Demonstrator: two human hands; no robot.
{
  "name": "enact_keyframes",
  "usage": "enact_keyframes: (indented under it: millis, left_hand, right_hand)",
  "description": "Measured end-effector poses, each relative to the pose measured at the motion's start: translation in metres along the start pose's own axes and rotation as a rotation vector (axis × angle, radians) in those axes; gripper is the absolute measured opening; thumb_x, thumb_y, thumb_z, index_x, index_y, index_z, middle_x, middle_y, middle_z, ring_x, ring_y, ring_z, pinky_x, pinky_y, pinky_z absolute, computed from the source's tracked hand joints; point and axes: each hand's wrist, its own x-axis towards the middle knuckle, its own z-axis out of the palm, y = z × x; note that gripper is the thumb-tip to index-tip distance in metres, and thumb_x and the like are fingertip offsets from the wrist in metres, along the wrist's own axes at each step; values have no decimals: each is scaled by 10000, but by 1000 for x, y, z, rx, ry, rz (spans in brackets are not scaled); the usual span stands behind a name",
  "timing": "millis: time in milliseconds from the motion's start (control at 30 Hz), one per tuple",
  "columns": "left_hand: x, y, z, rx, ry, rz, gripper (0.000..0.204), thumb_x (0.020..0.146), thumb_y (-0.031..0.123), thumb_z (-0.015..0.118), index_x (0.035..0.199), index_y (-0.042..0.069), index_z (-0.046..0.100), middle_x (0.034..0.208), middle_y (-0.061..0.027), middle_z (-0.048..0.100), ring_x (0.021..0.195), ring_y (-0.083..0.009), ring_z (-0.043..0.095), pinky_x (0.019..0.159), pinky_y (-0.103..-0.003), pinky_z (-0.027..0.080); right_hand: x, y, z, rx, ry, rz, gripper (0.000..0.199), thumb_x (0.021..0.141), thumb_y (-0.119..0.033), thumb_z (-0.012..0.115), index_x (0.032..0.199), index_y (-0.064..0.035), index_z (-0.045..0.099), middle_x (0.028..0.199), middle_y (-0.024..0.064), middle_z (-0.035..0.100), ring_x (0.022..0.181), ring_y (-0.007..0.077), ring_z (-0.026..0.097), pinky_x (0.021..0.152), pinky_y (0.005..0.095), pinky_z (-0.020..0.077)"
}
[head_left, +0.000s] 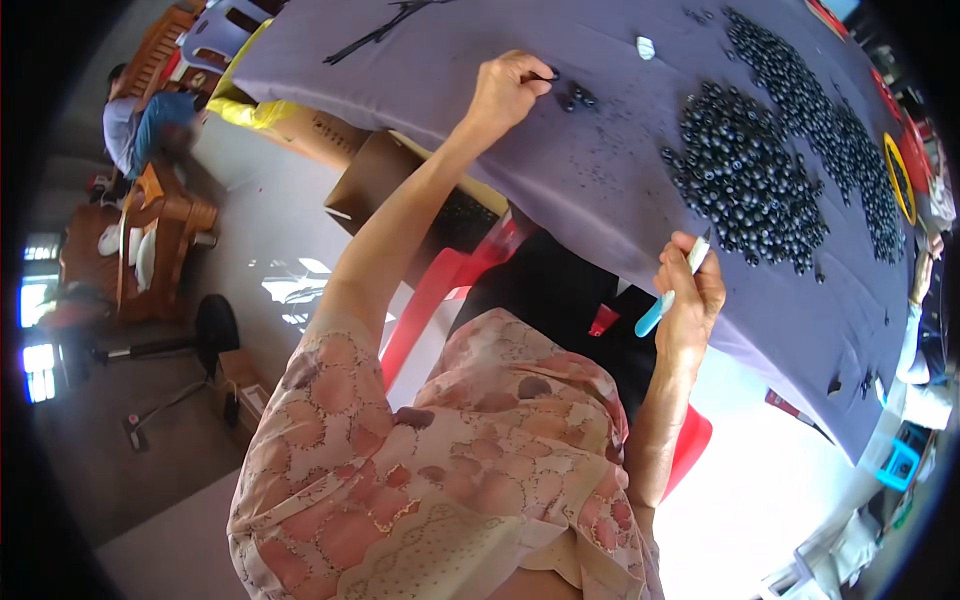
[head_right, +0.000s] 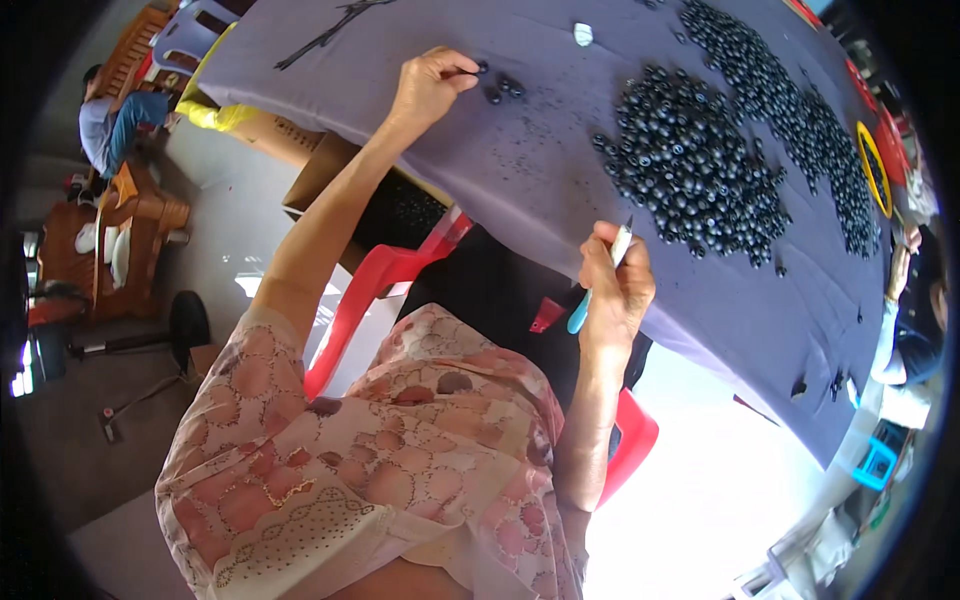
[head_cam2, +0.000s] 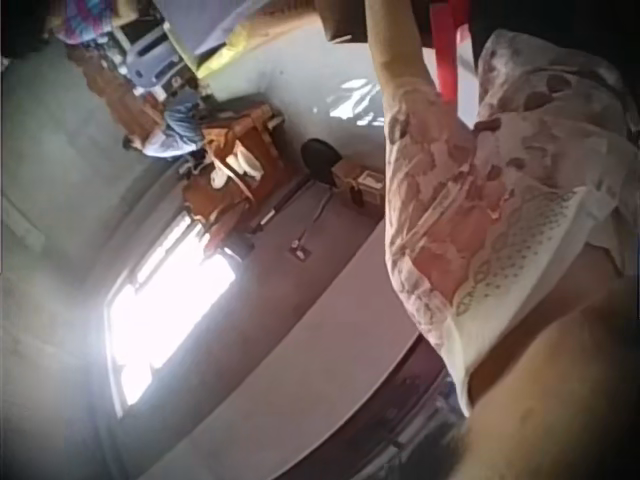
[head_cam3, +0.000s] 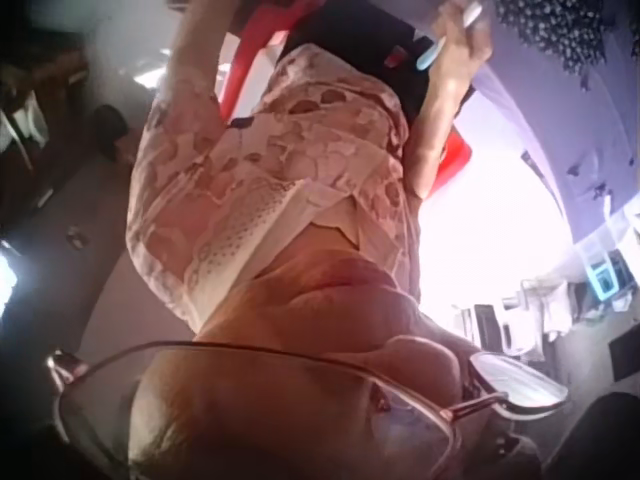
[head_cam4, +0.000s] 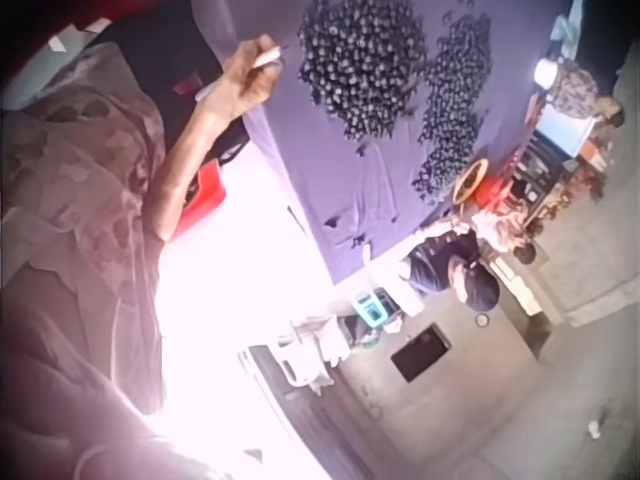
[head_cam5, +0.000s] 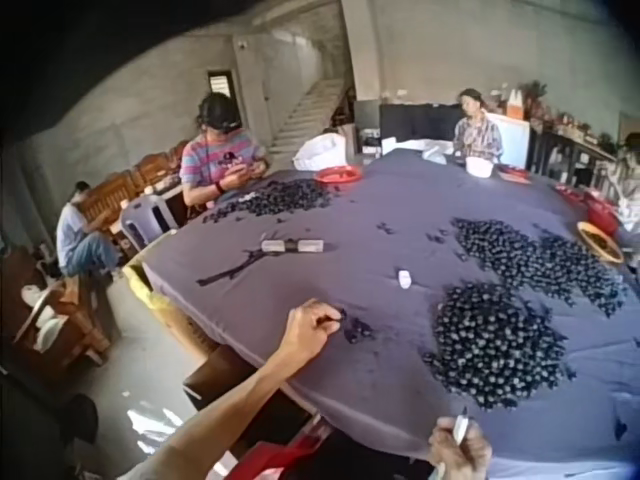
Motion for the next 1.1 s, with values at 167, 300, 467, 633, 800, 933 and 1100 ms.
enact_keyframes:
  millis: [167, 300, 467, 633, 800, 933, 1100]
  left_hand:
    - [-1, 21, 21, 223, 13, 257, 135, 652, 79, 667, 786, 87, 646, 881, -46, 566, 748, -195, 541, 660, -290, 442]
    - [-2, 35, 42, 394, -127, 475, 148, 623, 155, 681, 768, 147, 653, 870, -4, 532, 850, -201, 483, 731, -347, 365]
    - [-4, 59, 66, 329, -245, 548, 121, 651, 179, 656, 772, 173, 650, 849, 13, 526, 858, -194, 472, 711, -362, 342]
    - [-14, 69, 95, 219, -334, 528, 178, 663, 76, 646, 838, 102, 641, 799, -43, 557, 755, -234, 532, 657, -342, 429]
    - [-21, 83, 88, -350, -370, -12, 175, 747, 45, 593, 919, 61, 624, 856, -72, 585, 729, -133, 555, 655, -288, 454]
    - [-47, 128, 62, -1357, -577, -434, 209, 824, 41, 511, 1024, 1, 560, 965, -116, 576, 751, -129, 550, 704, -253, 468]
    - [-69, 159, 58, -1541, -501, -455, 181, 812, -7, 505, 978, -21, 577, 928, -131, 584, 735, -148, 554, 698, -262, 477]
  right_hand:
    - [5, -5, -7, 32, 42, 7, 132, 775, -39, 561, 906, -23, 575, 722, 15, 535, 577, 35, 434, 486, 155, 302]
    - [4, -8, -10, 11, 29, -28, 120, 774, -29, 556, 893, -20, 574, 709, 15, 527, 543, 24, 387, 465, 160, 276]
    - [8, -9, -14, 0, 71, -68, 125, 774, -17, 553, 898, -11, 564, 702, 14, 515, 530, 22, 364, 459, 162, 262]
    - [2, -14, -9, -7, 31, -78, 130, 775, -18, 553, 904, -3, 553, 699, 15, 508, 532, 29, 372, 464, 163, 268]
    - [3, -10, -11, -62, 51, -94, 125, 780, -26, 550, 901, 5, 552, 686, 12, 505, 534, 32, 371, 471, 161, 269]
    - [5, -21, -4, -101, 72, -213, 130, 790, -48, 557, 909, 4, 549, 665, 0, 499, 537, 30, 370, 477, 161, 269]
    - [-6, -43, 17, 93, 72, -366, 135, 807, -80, 565, 918, -8, 540, 676, -17, 515, 561, 25, 392, 492, 156, 282]
